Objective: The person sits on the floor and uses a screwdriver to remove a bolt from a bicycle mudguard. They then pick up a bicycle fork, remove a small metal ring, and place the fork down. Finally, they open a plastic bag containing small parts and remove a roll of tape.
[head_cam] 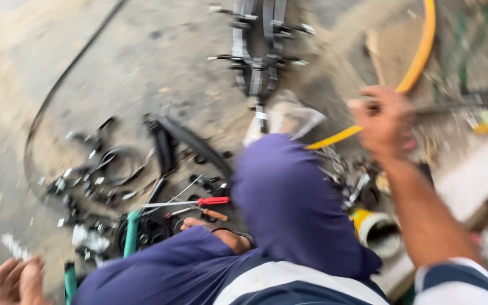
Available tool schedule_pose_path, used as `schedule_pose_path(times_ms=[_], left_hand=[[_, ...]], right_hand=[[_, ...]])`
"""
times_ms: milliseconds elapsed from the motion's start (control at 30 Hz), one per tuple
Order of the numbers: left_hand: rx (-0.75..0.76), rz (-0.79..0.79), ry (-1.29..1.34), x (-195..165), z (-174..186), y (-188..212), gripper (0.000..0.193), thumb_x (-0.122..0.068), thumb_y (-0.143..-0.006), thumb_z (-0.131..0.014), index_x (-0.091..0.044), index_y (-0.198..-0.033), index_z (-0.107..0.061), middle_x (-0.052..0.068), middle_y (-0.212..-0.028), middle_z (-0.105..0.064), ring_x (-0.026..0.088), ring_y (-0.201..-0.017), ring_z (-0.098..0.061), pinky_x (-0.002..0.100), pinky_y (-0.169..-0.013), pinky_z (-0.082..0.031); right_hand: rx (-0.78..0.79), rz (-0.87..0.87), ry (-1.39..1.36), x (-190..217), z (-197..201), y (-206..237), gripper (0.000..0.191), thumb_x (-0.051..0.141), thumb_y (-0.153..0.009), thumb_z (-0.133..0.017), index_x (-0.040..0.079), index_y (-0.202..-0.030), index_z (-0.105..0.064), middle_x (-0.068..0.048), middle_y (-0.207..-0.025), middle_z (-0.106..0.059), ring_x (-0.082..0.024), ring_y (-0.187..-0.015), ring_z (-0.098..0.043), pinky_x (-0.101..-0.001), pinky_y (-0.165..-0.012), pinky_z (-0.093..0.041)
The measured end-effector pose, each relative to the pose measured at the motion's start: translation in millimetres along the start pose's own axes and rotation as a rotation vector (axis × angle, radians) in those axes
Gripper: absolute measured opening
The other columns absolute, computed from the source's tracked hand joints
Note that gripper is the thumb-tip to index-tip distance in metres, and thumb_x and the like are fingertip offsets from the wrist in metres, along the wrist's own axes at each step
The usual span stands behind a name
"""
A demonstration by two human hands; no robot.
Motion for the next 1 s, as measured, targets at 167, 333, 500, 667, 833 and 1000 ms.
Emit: schedule_pose_path(times_ms=[167,333,500,667,833,1000], left_hand=[[0.063,-0.152,-0.158,-42,-29,19,0.043,-0.008,-0.111,-0.072,0.013,-0.137,-0.044,0.029,-0.119,-0.068,0.030,-0.112,-0.069,0.037,-0.102,-0.057],[0.135,-0.113,-0.175,-125,-120,81,0.036,-0.010,-0.103,-0.070,0.004,-0.135,-0.060,0.014,-0.116,-0.072,0.019,-0.104,-0.070,0.030,-0.092,-0.056],[0.308,0.047,-0.283,-177,-214,121,0.041,-0.020,-0.089,-0.075,-0.003,-0.125,-0.066,0.009,-0.106,-0.076,0.019,-0.095,-0.073,0.033,-0.086,-0.057],[0.351,-0.018,-0.341,-196,-241,128,0.042,-0.024,-0.087,-0.076,-0.004,-0.122,-0.067,0.010,-0.103,-0.078,0.019,-0.095,-0.075,0.033,-0.085,-0.057],[0.379,0.079,-0.213,-207,-252,110,0.040,-0.024,-0.086,-0.076,-0.005,-0.120,-0.067,0.010,-0.101,-0.079,0.022,-0.091,-0.077,0.033,-0.082,-0.060],[0.497,-0.023,-0.227,-225,-293,88,0.039,-0.025,-0.086,-0.077,-0.004,-0.118,-0.068,0.010,-0.097,-0.079,0.019,-0.091,-0.078,0.033,-0.082,-0.059]], right_hand=[[0.083,-0.598,-0.178,-84,-75,97,0.026,0.024,-0.091,-0.082,0.004,-0.106,-0.074,-0.009,-0.087,-0.074,-0.025,-0.075,-0.072,-0.0358,-0.067,-0.053],[0.260,-1.328,-1.123,-116,-169,151,0.030,0.035,-0.096,-0.078,0.008,-0.091,-0.067,-0.007,-0.077,-0.070,-0.016,-0.060,-0.064,-0.0273,-0.052,-0.050],[0.257,-1.504,-1.154,-91,-218,117,0.028,0.036,-0.096,-0.075,0.012,-0.095,-0.061,-0.003,-0.083,-0.066,-0.015,-0.064,-0.064,-0.0299,-0.053,-0.052],[0.000,-1.487,-1.295,-74,-219,73,0.008,0.018,-0.096,-0.069,0.012,-0.100,-0.066,0.000,-0.093,-0.069,-0.013,-0.080,-0.065,-0.0279,-0.065,-0.052],[-0.162,-1.152,-1.686,-52,-195,49,0.014,0.008,-0.100,-0.059,0.005,-0.110,-0.069,-0.006,-0.099,-0.071,-0.019,-0.088,-0.066,-0.0315,-0.074,-0.049],[-0.103,-0.766,-1.631,-65,-146,22,0.017,0.006,-0.102,-0.060,0.003,-0.115,-0.070,-0.004,-0.109,-0.072,-0.016,-0.100,-0.066,-0.0294,-0.094,-0.052]])
Point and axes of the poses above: each hand's wrist, its own y-axis away from the middle knuckle, its own z-axis out of the back of the hand, x = y × z, the point moved 4 cm from there along -y, towards the middle knuckle
